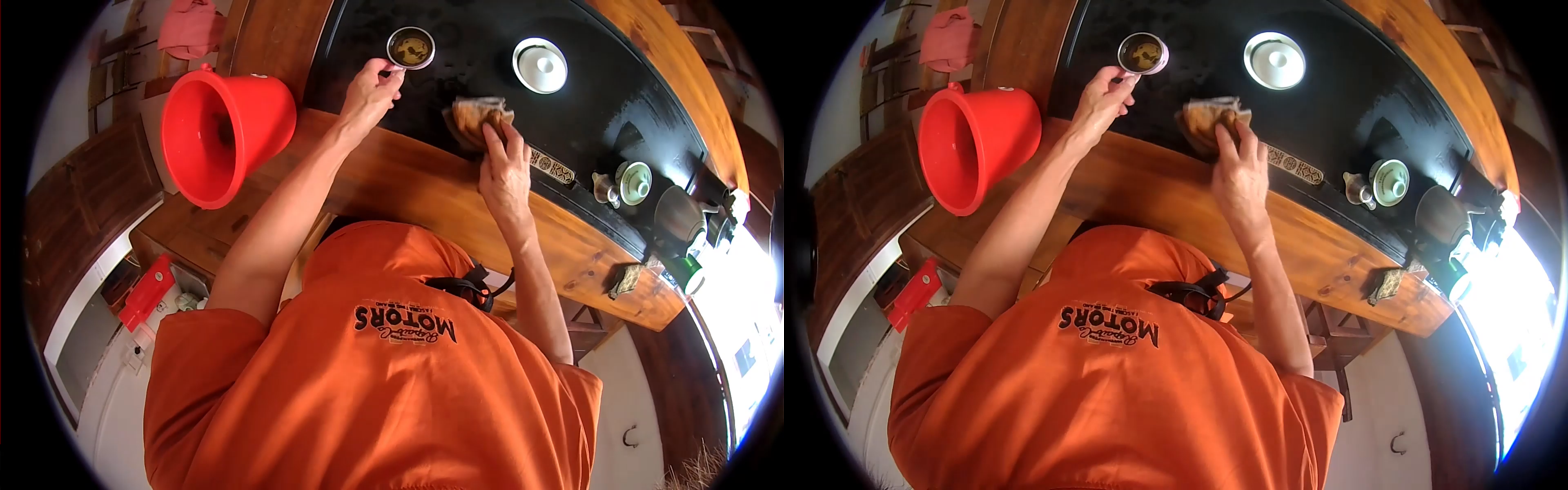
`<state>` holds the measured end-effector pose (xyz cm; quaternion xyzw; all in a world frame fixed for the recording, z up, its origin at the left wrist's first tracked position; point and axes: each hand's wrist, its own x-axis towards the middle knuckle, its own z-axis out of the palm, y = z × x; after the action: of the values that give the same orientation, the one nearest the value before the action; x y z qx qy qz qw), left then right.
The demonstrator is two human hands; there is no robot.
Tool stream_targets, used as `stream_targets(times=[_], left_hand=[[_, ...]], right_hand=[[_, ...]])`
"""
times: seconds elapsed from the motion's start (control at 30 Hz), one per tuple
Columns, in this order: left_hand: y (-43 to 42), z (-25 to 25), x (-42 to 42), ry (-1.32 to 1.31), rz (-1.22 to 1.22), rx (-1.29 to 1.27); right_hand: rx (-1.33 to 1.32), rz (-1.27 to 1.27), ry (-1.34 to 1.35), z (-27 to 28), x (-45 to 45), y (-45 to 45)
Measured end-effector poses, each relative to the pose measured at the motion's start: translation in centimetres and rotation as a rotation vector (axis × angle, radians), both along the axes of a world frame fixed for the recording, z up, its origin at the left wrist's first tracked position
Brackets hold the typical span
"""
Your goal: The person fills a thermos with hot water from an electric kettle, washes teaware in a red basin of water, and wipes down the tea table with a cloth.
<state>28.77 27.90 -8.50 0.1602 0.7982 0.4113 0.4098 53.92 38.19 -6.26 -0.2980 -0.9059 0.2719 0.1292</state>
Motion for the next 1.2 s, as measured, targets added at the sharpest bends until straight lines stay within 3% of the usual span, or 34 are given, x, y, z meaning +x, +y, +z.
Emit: stream_targets(times=[0.1, 0.23, 0.5, 0.7, 0.77, 0.83, 0.93, 1.1, 1.2], left_hand=[[0.3, 0.9, -0.1, -0.25, 0.063, 0.057], [-0.3, 0.1, -0.7, -0.437, 0.116, 0.199], [-4.2, 1.6, -1.3, -0.38, 0.08, 0.274], [-8.7, 5.4, -0.1, -0.281, 0.045, 0.195], [-10.9, 5.1, 0.5, -0.357, 0.087, 0.224], [-12.7, 5.3, 0.9, -0.375, 0.107, 0.236], [-14.3, 6.1, 1.2, -0.372, 0.103, 0.251], [-15.8, 6.8, 0.9, -0.355, 0.106, 0.239], [-16.7, 6.5, 0.5, -0.376, 0.073, 0.259]], right_hand=[[0.024, -0.165, -0.085, -2.0, -3.7, -0.3], [0.074, -0.166, -0.217, -3.0, -7.0, -0.9], [0.122, -0.163, -0.205, -4.1, -12.4, 0.0], [0.225, -0.265, -0.079, -7.3, -19.7, 6.5], [0.416, -0.301, -0.058, -7.3, -22.2, 7.8], [0.271, -0.224, -0.175, -6.3, -23.2, 7.6], [0.377, 0.009, -0.125, -4.8, -22.0, 4.4], [0.305, 0.362, -0.19, -3.0, -13.3, 0.1], [0.288, 0.357, -0.3, -2.4, -9.2, 2.4]])
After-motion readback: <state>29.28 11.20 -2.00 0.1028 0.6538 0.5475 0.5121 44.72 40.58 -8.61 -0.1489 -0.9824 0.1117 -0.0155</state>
